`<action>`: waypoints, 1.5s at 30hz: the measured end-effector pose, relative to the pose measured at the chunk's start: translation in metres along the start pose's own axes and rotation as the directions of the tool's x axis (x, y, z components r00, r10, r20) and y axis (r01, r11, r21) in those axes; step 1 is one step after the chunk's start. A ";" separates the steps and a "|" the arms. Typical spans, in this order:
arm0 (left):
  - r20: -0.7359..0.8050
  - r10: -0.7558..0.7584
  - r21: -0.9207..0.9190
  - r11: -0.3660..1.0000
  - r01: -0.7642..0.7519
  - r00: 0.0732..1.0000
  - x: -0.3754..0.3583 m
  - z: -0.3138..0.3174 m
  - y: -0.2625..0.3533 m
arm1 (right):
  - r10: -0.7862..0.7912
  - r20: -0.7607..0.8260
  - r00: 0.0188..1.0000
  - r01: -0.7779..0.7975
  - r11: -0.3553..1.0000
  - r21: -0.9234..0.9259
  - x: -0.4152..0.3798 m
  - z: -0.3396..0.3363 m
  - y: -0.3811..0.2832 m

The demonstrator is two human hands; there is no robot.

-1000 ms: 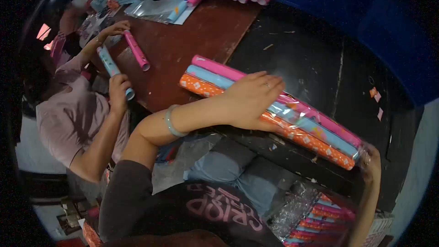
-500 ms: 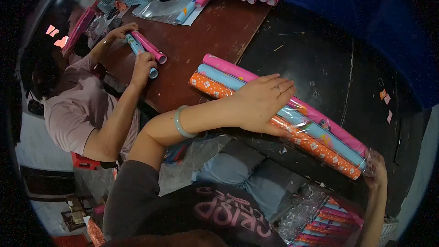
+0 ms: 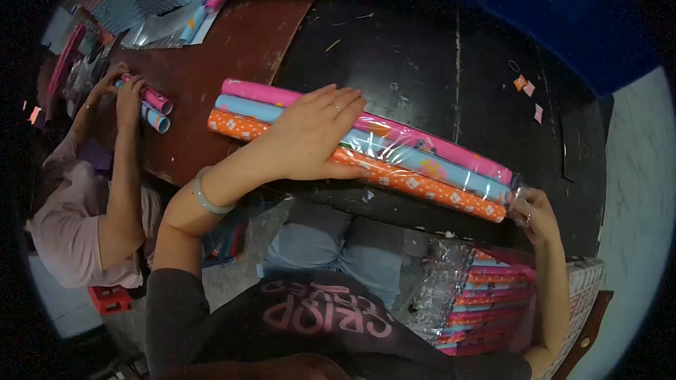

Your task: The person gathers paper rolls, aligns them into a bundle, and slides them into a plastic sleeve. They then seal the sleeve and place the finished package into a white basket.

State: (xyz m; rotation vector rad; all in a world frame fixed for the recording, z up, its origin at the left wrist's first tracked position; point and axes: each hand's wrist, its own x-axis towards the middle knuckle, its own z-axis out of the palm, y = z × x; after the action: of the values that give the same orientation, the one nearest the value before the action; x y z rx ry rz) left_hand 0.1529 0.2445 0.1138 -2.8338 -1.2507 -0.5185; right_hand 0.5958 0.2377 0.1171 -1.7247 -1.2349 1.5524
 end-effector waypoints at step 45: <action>-0.009 0.029 0.043 0.999 -0.028 1.000 -0.005 0.000 0.000 | 0.181 0.100 0.978 -0.197 0.965 0.176 -0.026 0.023 0.005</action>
State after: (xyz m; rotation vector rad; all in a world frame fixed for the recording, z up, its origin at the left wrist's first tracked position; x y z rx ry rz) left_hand 0.1492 0.2408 0.1125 -2.8058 -1.2031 -0.4974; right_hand 0.5774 0.2081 0.1207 -1.7116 -0.9511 1.8056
